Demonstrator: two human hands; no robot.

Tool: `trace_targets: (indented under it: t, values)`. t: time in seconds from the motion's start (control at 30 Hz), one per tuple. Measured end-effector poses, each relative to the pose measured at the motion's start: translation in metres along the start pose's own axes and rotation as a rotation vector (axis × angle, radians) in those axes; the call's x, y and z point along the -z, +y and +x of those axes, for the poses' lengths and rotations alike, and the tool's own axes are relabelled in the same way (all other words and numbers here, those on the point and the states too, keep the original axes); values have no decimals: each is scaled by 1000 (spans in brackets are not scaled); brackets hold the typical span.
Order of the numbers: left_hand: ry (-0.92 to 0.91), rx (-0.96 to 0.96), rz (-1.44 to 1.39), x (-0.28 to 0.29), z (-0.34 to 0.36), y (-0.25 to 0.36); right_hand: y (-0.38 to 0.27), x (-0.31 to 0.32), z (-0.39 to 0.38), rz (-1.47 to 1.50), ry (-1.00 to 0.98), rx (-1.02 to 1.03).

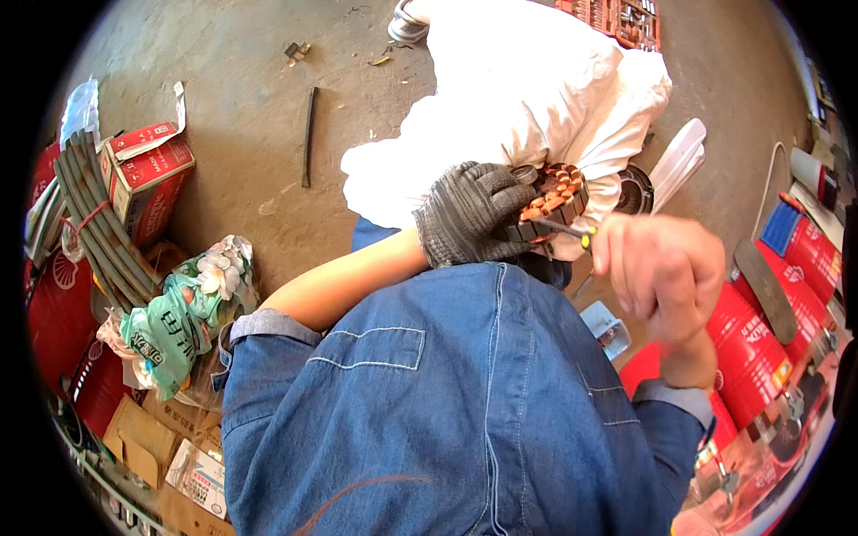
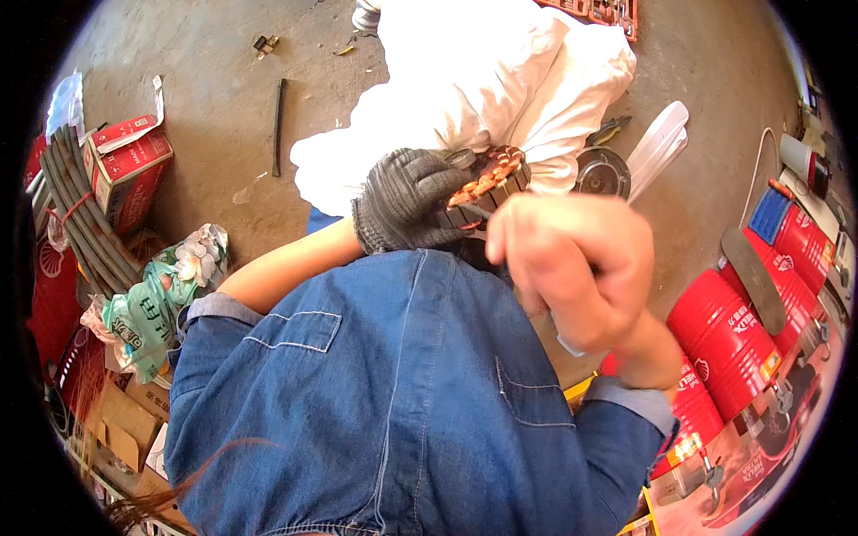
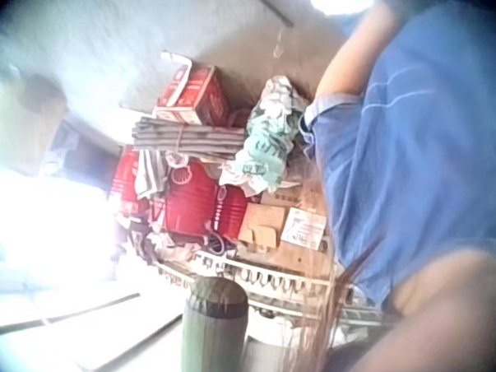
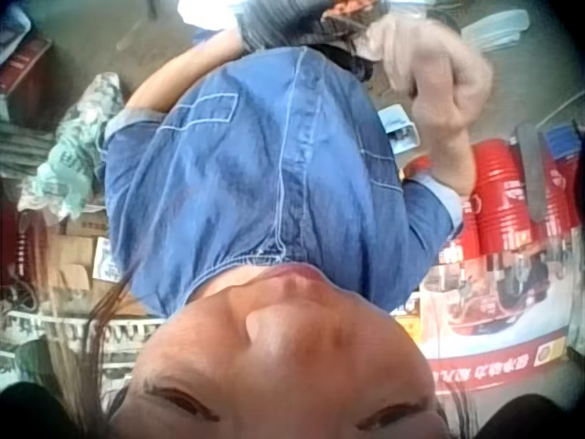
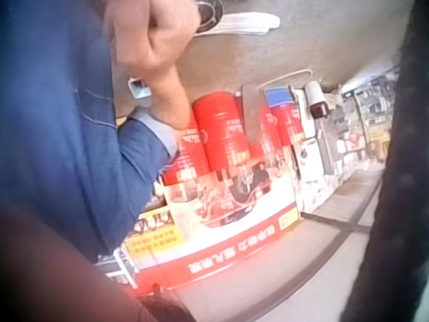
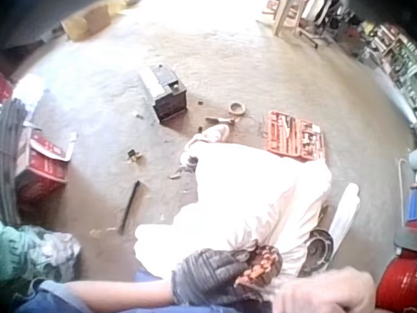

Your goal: The person sits on the floor and uses a screwdriver to adjust and scrape the copper windings of a circular electrical component held in their gloved left hand. They repeatedly probe and scrape the component's surface throughout the clip.

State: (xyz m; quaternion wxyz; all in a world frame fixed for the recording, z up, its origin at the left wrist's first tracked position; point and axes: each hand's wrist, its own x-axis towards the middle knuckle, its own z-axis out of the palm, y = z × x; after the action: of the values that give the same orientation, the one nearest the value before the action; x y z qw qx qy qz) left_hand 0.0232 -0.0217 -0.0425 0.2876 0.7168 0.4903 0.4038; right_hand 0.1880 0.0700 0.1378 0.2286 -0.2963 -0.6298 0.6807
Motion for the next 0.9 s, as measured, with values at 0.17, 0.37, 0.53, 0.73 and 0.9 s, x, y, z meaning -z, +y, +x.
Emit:
trace_targets:
  t: [0.17,0.37,0.53,0.73,0.9]
  values:
    - [25,-32,80,-7,-6,8,15,-15,-45,90,138,169]
    - [-83,19,70,0,-4,12,21,-24,-89,-64,115,141]
    - [-164,20,94,-1,-7,13,33,-26,-110,-68,147,184]
    - [-181,-12,144,-4,-9,11,43,-37,-126,-108,287,196]
    - [-134,-19,164,-7,-11,11,2,-38,-115,-657,267,-215]
